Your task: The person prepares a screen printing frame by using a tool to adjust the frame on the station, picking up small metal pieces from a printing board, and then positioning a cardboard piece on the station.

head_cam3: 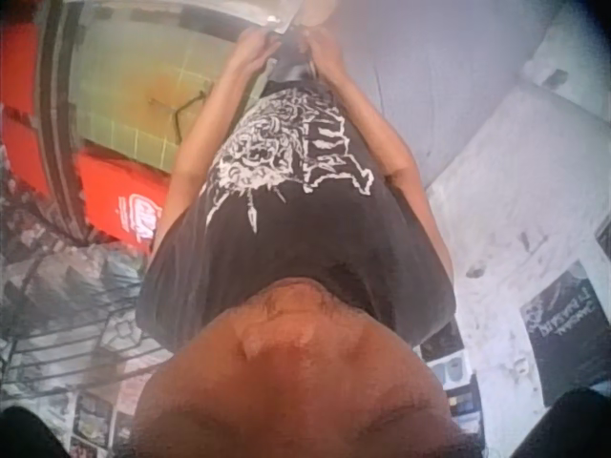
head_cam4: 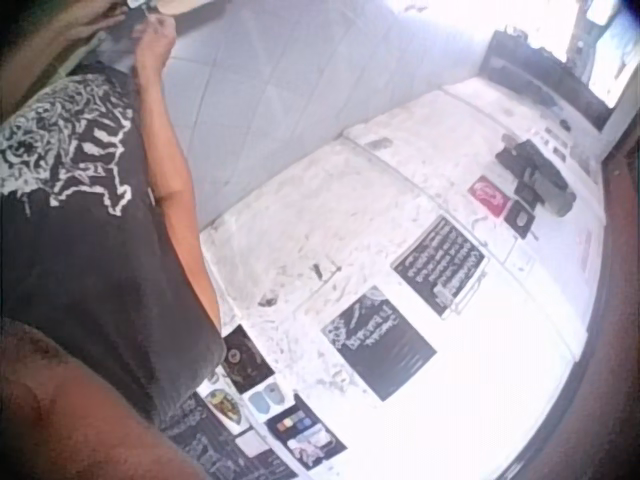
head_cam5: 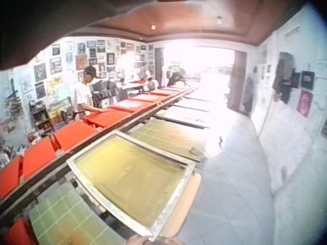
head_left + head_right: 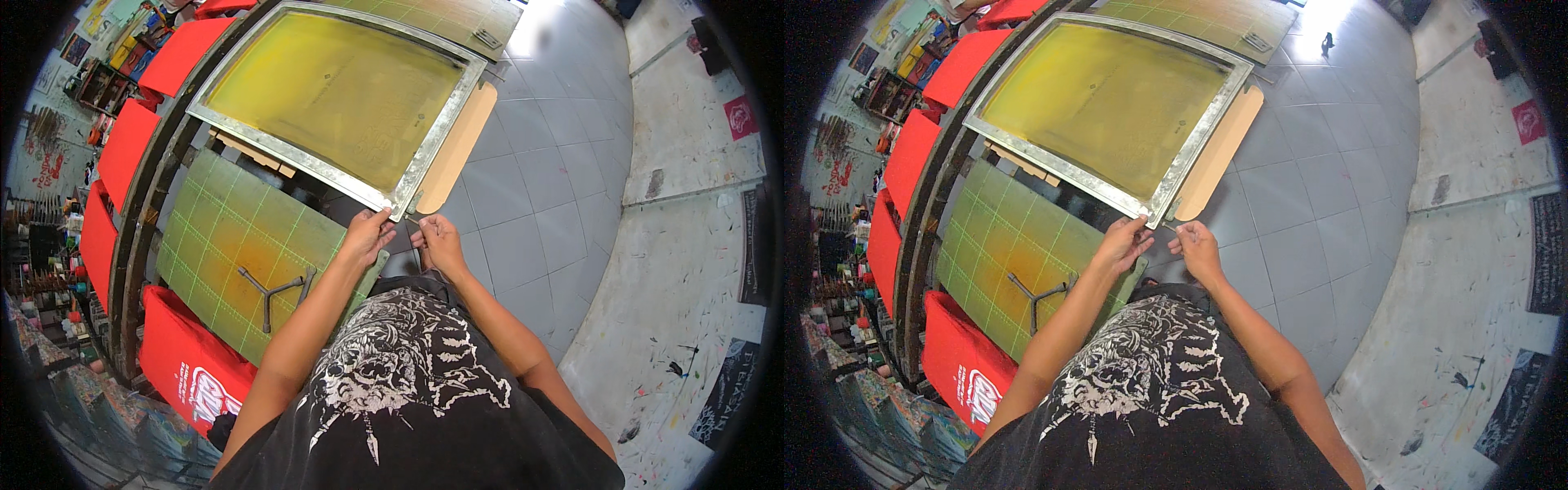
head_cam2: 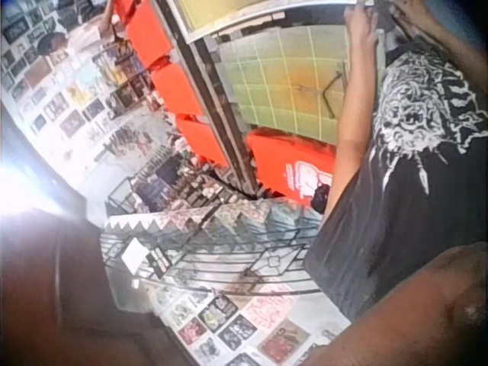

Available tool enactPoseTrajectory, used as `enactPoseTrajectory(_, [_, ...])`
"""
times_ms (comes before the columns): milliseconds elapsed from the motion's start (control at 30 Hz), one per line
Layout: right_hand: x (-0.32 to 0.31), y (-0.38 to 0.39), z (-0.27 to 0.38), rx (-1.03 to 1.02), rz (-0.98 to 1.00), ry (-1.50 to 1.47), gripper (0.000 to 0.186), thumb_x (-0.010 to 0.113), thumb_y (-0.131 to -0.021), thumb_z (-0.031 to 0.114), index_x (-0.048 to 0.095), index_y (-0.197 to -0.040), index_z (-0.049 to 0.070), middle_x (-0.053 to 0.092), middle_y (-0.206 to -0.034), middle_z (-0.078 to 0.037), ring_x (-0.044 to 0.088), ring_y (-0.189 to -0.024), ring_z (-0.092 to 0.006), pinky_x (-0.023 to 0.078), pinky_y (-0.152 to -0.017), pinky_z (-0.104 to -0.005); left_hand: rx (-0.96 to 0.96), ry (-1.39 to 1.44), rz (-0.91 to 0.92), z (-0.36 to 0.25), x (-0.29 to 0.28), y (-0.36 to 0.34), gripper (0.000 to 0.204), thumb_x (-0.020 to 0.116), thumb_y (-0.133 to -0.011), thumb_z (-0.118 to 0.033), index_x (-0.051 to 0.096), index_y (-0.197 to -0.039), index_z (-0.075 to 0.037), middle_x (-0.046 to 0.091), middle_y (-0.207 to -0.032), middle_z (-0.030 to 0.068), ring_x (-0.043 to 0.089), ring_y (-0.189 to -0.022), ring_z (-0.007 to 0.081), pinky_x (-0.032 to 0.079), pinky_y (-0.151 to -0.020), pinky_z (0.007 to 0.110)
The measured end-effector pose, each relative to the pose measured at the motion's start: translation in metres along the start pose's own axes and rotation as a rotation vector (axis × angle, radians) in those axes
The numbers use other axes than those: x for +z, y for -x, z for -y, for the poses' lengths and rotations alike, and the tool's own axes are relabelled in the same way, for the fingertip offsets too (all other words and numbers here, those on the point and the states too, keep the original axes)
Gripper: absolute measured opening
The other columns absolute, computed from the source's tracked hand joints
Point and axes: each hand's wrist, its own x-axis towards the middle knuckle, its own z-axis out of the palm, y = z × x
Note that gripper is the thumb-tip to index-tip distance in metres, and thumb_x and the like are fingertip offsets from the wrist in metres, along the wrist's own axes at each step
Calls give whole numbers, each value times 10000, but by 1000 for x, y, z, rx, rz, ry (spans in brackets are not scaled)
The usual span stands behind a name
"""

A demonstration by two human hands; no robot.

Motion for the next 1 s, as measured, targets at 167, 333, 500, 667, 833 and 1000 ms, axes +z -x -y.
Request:
enactPoseTrajectory(167, [-1,1,6,74,46,-131,133,530,-944,127,506,-941,-3,637,-752,-110,590,-637,-133,490,-612,-261,-2,5,-11,0,0,-1,205,643,-886,-174,496,-936,-41,552,-843,49,552,-783,154,517,-771,348])
enactPoseTrajectory(333, [8,9,2,-83,-40,-37,136,515,-952,134,501,-926,2,636,-742,-104,584,-639,-122,486,-613,-256,2,10,-1,0,0,-3,193,633,-890,-169,497,-940,-43,549,-845,48,550,-789,155,520,-762,360])
enactPoseTrajectory(500, [1,10,-4,-77,-14,105,206,493,-967,182,522,-852,14,610,-670,-79,557,-571,-110,461,-548,-240,-3,30,14,0,0,0,192,630,-891,-167,499,-958,-44,549,-855,37,549,-789,149,519,-758,368])
enactPoseTrajectory(667, [-10,1,-8,28,83,49,341,443,-991,317,536,-799,51,539,-554,-30,486,-467,-92,384,-437,-219,-7,25,34,1,-1,-2,199,628,-891,-168,505,-991,-48,557,-883,26,550,-801,144,514,-756,374])
enactPoseTrajectory(833, [-18,0,6,264,182,-86,387,425,-990,372,535,-795,56,495,-528,5,445,-431,-85,337,-389,-205,-18,0,38,2,-3,-5,208,619,-896,-173,507,-1022,-52,568,-928,24,551,-820,144,499,-769,384])
enactPoseTrajectory(1000, [-14,4,13,-39,79,342,334,467,-973,316,542,-799,40,511,-535,-52,475,-430,-160,378,-414,-301,-12,-2,29,0,-2,-4,224,620,-895,-175,501,-1040,-52,567,-932,19,549,-828,147,491,-778,383])
